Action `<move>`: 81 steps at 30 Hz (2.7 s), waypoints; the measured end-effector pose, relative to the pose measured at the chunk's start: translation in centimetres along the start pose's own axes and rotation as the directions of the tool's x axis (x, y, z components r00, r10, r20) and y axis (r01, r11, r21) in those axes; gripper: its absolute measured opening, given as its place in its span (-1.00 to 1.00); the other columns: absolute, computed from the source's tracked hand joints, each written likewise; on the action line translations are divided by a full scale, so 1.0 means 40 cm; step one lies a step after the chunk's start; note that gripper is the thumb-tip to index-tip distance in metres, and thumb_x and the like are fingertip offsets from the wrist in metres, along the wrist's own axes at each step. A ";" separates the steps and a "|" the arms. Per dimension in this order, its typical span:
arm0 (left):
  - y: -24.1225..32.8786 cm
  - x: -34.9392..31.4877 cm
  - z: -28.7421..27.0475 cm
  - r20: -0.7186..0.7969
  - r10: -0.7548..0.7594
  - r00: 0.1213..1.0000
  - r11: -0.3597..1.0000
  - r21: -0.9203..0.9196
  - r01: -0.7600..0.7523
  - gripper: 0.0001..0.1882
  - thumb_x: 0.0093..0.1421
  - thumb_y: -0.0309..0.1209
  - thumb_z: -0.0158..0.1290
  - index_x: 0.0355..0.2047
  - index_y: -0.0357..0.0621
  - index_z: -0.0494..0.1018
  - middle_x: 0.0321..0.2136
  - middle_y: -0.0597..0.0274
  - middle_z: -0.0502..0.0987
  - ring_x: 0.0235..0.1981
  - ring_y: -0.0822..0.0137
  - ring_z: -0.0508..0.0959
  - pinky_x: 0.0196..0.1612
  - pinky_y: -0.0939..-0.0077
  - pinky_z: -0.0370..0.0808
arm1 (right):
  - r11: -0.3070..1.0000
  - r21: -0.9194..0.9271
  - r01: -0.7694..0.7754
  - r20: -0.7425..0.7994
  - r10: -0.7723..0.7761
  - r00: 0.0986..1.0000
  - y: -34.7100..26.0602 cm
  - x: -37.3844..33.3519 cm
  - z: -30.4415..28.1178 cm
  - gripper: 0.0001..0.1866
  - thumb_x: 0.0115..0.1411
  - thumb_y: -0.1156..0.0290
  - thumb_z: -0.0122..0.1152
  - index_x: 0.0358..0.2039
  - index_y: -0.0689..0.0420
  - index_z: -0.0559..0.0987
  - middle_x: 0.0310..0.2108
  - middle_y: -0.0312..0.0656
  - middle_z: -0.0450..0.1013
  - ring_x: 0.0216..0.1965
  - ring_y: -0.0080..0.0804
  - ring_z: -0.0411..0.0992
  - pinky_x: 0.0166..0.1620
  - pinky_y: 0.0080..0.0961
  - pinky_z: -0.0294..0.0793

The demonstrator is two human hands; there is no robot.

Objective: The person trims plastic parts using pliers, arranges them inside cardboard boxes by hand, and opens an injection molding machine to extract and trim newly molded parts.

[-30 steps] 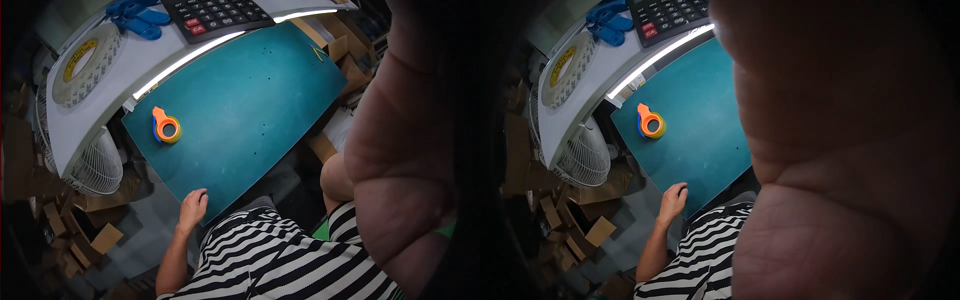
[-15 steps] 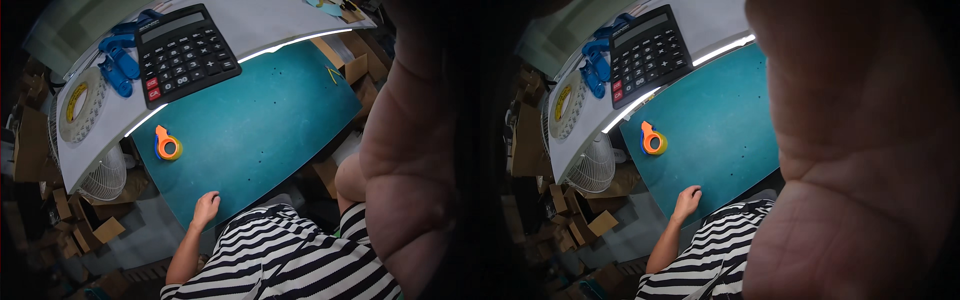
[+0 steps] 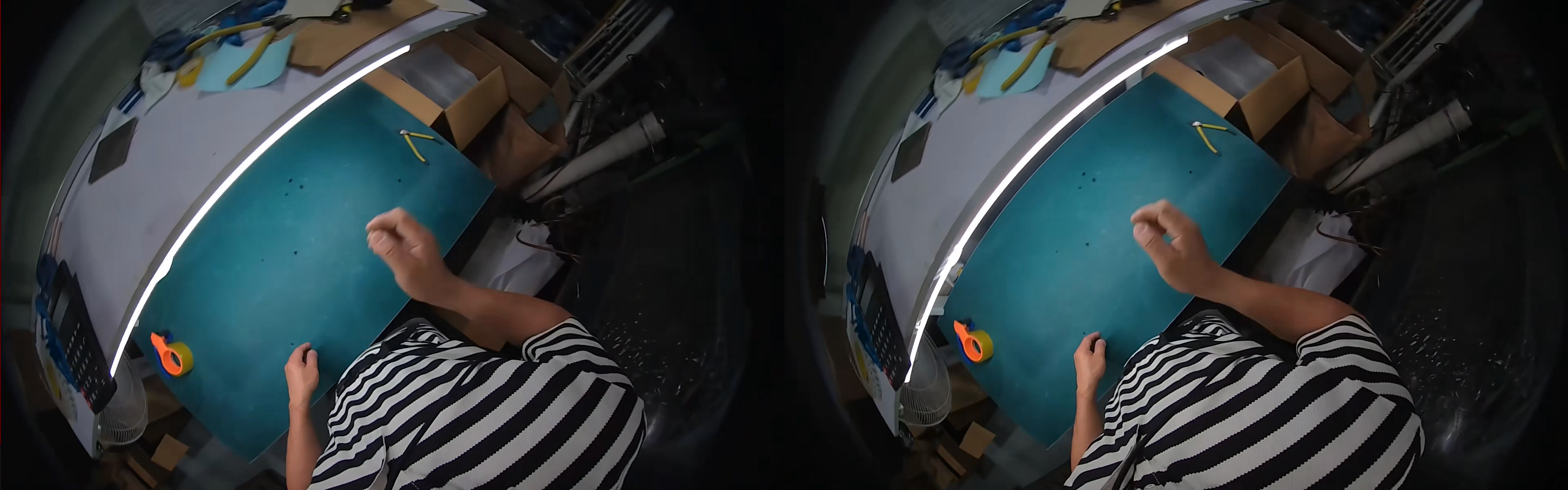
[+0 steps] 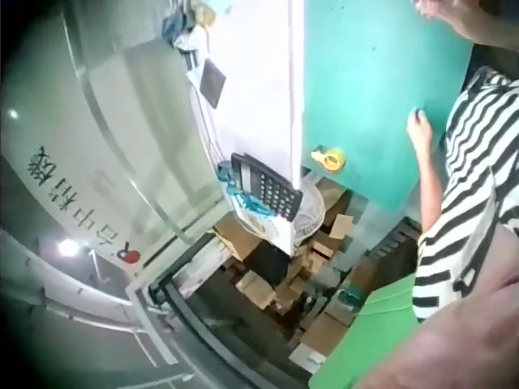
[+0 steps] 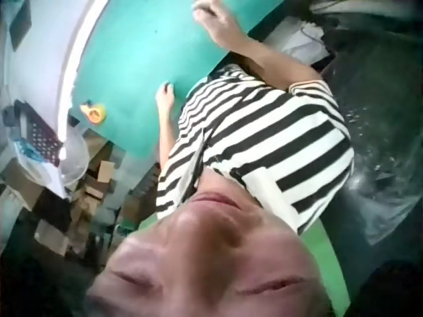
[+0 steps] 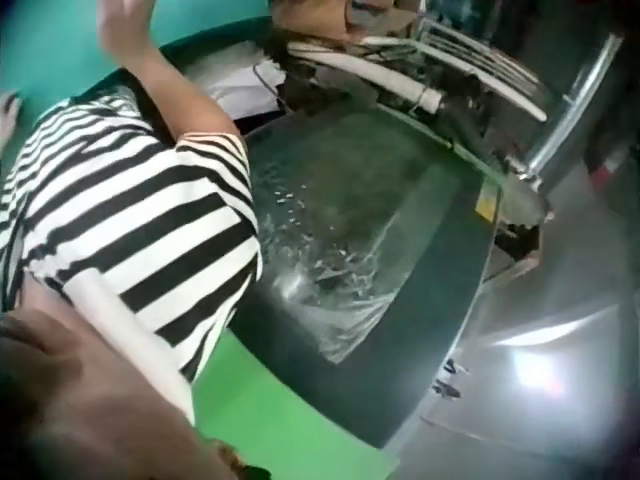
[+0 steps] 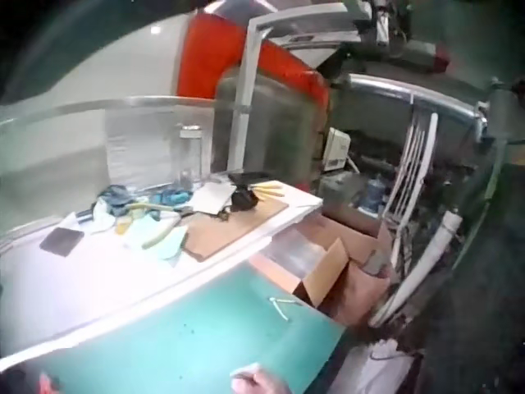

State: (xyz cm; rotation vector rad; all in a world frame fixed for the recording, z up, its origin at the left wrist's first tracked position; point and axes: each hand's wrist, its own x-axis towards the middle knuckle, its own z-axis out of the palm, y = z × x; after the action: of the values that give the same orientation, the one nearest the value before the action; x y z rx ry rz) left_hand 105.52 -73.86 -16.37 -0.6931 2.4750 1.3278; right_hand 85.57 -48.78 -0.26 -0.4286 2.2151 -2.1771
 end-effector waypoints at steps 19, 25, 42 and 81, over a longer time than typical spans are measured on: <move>0.448 0.366 0.496 -0.070 0.257 0.964 0.952 0.189 -0.241 -0.78 0.23 -0.39 0.01 -0.22 -0.26 0.52 -0.31 -0.10 0.56 -0.26 -0.09 0.55 -0.15 0.14 0.47 | 0.751 -0.482 -0.452 0.214 0.601 0.770 0.473 0.098 -0.618 -0.59 0.31 0.15 -0.02 -0.43 0.28 0.49 -0.53 -0.04 0.46 -0.42 -0.22 0.48 -0.28 -0.30 0.44; 0.670 0.443 0.680 -0.084 0.162 0.983 0.979 0.141 -0.150 -0.78 0.22 -0.41 0.03 -0.22 -0.30 0.53 -0.31 -0.11 0.58 -0.28 -0.03 0.59 -0.16 0.24 0.50 | 0.788 -0.474 -0.392 0.363 0.581 0.729 0.483 0.280 -0.858 -0.84 0.23 0.40 0.12 -0.29 0.25 0.50 -0.39 -0.15 0.48 -0.36 -0.41 0.48 -0.24 -0.47 0.47; 1.238 0.763 1.001 -0.143 0.294 0.945 0.955 0.088 -0.283 -0.78 0.23 -0.41 0.04 -0.18 -0.28 0.53 -0.38 -0.05 0.59 -0.38 0.14 0.59 -0.25 0.37 0.50 | 0.881 -0.448 -0.155 0.218 0.276 0.936 0.641 0.646 -1.418 -0.85 0.14 0.56 0.15 -0.24 0.19 0.52 -0.29 -0.14 0.43 -0.32 -0.34 0.48 -0.22 -0.48 0.48; 1.258 1.460 1.181 -0.366 -0.402 0.840 0.911 -0.252 0.326 -0.72 0.05 -0.36 0.10 -0.33 -0.38 0.46 -0.39 -0.16 0.59 -0.34 0.05 0.63 -0.28 0.24 0.55 | 0.778 -0.380 -0.501 0.279 0.613 0.739 0.714 1.147 -1.756 -0.82 0.27 0.43 0.15 -0.15 0.20 0.53 -0.36 -0.33 0.46 -0.34 -0.58 0.41 -0.21 -0.55 0.46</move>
State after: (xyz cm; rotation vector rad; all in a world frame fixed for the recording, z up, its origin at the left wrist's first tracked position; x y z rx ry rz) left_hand 29.23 -27.78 -31.57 -1.5502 2.3480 1.3709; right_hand 22.38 10.97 -17.31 -0.1317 2.0630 -1.3383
